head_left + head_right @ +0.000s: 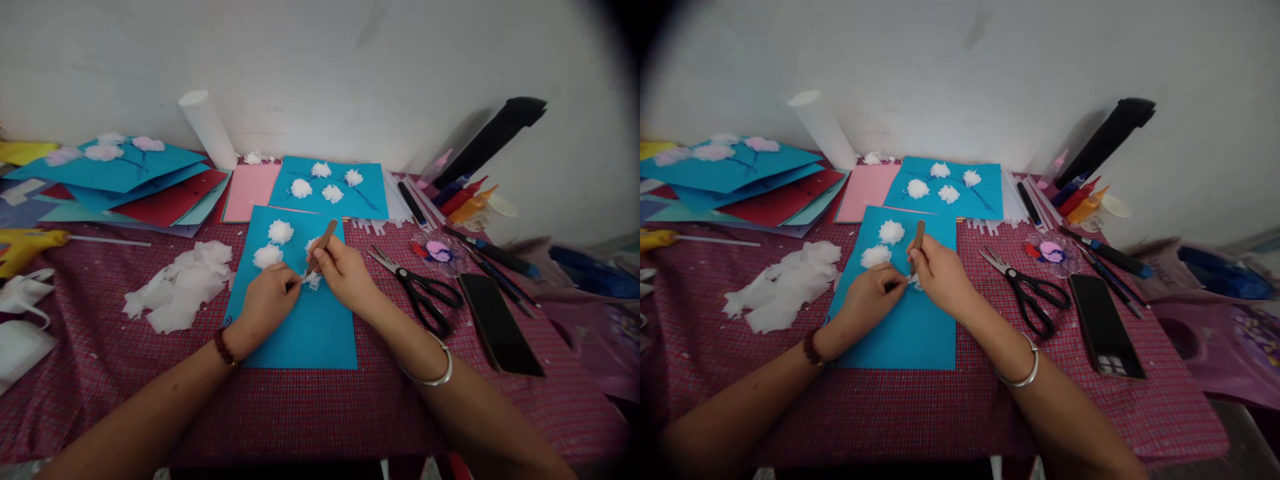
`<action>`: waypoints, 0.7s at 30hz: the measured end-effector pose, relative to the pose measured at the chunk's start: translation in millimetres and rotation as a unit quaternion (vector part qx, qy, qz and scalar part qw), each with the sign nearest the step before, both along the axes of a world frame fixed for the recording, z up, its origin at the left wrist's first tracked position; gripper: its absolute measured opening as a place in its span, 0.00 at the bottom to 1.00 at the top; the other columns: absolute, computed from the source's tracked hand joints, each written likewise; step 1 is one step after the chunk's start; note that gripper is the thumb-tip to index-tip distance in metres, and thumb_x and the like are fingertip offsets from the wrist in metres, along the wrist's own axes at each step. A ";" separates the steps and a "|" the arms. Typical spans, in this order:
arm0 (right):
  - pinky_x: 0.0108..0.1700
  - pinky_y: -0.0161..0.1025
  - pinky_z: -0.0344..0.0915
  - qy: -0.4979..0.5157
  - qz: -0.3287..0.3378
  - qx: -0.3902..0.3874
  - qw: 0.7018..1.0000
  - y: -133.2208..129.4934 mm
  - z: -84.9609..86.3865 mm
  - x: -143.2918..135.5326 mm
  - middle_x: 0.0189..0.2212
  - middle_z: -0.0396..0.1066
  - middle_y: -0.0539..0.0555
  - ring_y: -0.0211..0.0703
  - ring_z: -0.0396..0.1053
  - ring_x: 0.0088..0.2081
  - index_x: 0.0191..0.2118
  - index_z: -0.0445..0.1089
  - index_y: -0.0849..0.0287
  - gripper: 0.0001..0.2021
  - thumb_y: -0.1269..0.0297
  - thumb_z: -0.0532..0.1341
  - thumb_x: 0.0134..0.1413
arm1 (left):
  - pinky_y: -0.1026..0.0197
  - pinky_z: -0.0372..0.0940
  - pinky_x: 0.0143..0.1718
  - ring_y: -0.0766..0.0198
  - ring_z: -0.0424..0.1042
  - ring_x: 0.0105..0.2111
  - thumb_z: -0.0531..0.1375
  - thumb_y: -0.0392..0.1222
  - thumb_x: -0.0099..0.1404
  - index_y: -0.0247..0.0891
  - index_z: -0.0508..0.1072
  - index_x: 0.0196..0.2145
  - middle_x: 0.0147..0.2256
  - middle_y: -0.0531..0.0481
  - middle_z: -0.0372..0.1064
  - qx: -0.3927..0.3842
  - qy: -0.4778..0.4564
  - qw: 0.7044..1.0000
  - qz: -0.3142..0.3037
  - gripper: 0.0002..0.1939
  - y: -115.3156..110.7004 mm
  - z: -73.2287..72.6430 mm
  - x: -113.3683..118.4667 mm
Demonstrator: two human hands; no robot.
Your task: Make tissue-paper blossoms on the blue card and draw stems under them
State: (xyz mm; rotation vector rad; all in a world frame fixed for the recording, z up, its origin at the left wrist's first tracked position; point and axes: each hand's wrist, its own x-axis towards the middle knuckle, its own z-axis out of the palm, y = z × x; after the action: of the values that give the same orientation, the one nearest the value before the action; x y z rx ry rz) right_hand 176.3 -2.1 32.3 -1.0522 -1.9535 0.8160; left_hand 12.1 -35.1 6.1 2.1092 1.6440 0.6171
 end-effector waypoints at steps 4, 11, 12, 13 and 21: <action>0.32 0.38 0.63 -0.009 0.010 -0.004 1.000 0.8 -3.4 -1.6 0.29 0.70 0.51 0.40 0.68 0.29 0.37 0.63 0.56 0.06 0.66 0.49 0.62 | 0.60 0.63 0.35 0.62 0.69 0.33 0.54 0.36 0.63 0.38 0.74 0.28 0.32 0.48 0.70 0.008 0.004 1.000 -0.008 0.10 -0.2 -0.8 -0.9; 0.32 0.40 0.61 -0.086 0.032 0.054 0.994 -1.1 0.8 -6.1 0.30 0.68 0.52 0.44 0.67 0.30 0.35 0.62 0.56 0.08 0.66 0.48 0.63 | 0.60 0.62 0.35 0.61 0.69 0.34 0.53 0.36 0.62 0.39 0.75 0.34 0.34 0.48 0.70 0.007 0.010 1.000 -0.022 0.10 1.4 -5.6 -4.2; 0.32 0.40 0.60 -0.102 0.034 0.061 0.992 -1.6 1.7 -6.9 0.30 0.68 0.53 0.44 0.66 0.30 0.35 0.62 0.56 0.08 0.66 0.48 0.64 | 0.60 0.62 0.35 0.61 0.69 0.34 0.53 0.36 0.62 0.39 0.75 0.34 0.34 0.48 0.70 0.005 0.009 1.000 -0.021 0.10 1.9 -5.9 -4.4; 0.31 0.40 0.60 -0.117 0.036 0.068 0.990 -2.0 2.4 -7.6 0.30 0.67 0.53 0.44 0.66 0.30 0.35 0.62 0.56 0.08 0.66 0.48 0.64 | 0.60 0.61 0.34 0.61 0.68 0.34 0.54 0.36 0.62 0.39 0.74 0.33 0.34 0.48 0.69 0.005 0.009 1.000 -0.019 0.09 2.4 -6.0 -4.4; 0.33 0.41 0.60 -0.155 0.058 0.087 0.982 -3.7 2.3 -10.3 0.32 0.66 0.54 0.46 0.65 0.33 0.37 0.61 0.56 0.08 0.67 0.47 0.63 | 0.62 0.55 0.29 0.61 0.68 0.33 0.52 0.40 0.66 0.38 0.70 0.30 0.34 0.48 0.69 0.027 0.035 0.999 0.001 0.09 6.1 -6.7 -0.6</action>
State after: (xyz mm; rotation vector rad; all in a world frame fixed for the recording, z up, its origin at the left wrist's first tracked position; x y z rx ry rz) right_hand 165.9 -5.8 34.6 -1.0148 -2.3196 0.5540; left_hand 11.4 -29.0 -0.5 2.1912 1.6835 0.6005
